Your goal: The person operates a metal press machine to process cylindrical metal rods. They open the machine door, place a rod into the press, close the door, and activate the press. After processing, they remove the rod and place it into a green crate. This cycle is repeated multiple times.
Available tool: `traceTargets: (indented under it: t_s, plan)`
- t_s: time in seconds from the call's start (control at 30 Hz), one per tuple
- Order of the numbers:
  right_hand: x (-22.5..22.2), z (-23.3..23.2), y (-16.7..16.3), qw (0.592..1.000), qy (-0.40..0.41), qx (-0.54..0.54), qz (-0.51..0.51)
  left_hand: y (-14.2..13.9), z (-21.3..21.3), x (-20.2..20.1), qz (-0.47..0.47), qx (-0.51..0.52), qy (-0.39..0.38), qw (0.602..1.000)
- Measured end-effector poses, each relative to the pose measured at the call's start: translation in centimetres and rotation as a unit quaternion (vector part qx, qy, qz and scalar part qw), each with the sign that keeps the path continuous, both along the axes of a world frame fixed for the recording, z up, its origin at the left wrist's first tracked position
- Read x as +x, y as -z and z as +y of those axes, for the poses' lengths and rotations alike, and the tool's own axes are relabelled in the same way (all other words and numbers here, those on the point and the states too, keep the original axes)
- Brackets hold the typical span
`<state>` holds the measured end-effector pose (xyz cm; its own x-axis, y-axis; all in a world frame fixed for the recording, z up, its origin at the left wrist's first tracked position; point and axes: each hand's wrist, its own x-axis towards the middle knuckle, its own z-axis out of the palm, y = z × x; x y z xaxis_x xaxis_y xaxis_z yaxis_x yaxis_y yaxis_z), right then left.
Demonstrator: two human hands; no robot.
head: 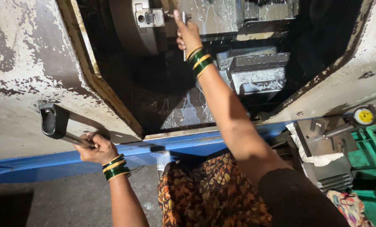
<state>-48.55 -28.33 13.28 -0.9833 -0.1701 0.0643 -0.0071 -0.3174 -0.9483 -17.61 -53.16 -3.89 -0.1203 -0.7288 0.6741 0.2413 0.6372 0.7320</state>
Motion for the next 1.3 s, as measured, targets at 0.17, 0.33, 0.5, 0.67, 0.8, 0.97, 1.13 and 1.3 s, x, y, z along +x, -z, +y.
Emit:
traceTargets:
  t_s: [0.17, 0.33, 0.5, 0.67, 0.8, 0.97, 1.13, 1.3]
  plan:
    - [1.6, -0.1, 2.7, 0.979, 0.141, -0.057, 0.134, 0.2, 0.1, -0.2, 0.004, -0.009, -0.009, 1.000]
    - [1.5, -0.9, 4.2, 0.981, 0.077, -0.088, 0.153, 0.5, 0.0, 0.0, -0.016, -0.011, -0.019, 1.000]
    - [0.9, -1.4, 4.9, 0.979, 0.072, -0.090, 0.168, 0.5, -0.2, -0.3, -0.007, -0.018, -0.014, 1.000]
    - [0.7, -1.6, 5.3, 0.976, 0.067, -0.101, 0.180, 0.7, -0.3, -0.6, -0.003, -0.026, -0.022, 0.999]
    - [1.0, -1.6, 5.1, 0.979, 0.071, -0.097, 0.164, 0.9, -0.3, -0.6, -0.002, -0.022, -0.015, 1.000]
    - [1.8, -1.3, 4.2, 0.981, 0.062, -0.093, 0.161, 0.8, -0.1, -0.4, -0.003, -0.002, 0.002, 1.000]
    - [3.0, -1.0, 2.8, 0.979, 0.035, -0.118, 0.161, 0.3, 0.1, -0.1, -0.011, -0.006, 0.004, 1.000]
    - [4.8, 0.3, 1.2, 0.986, 0.021, -0.048, 0.157, -1.1, 0.7, 0.5, -0.012, -0.015, 0.000, 1.000]
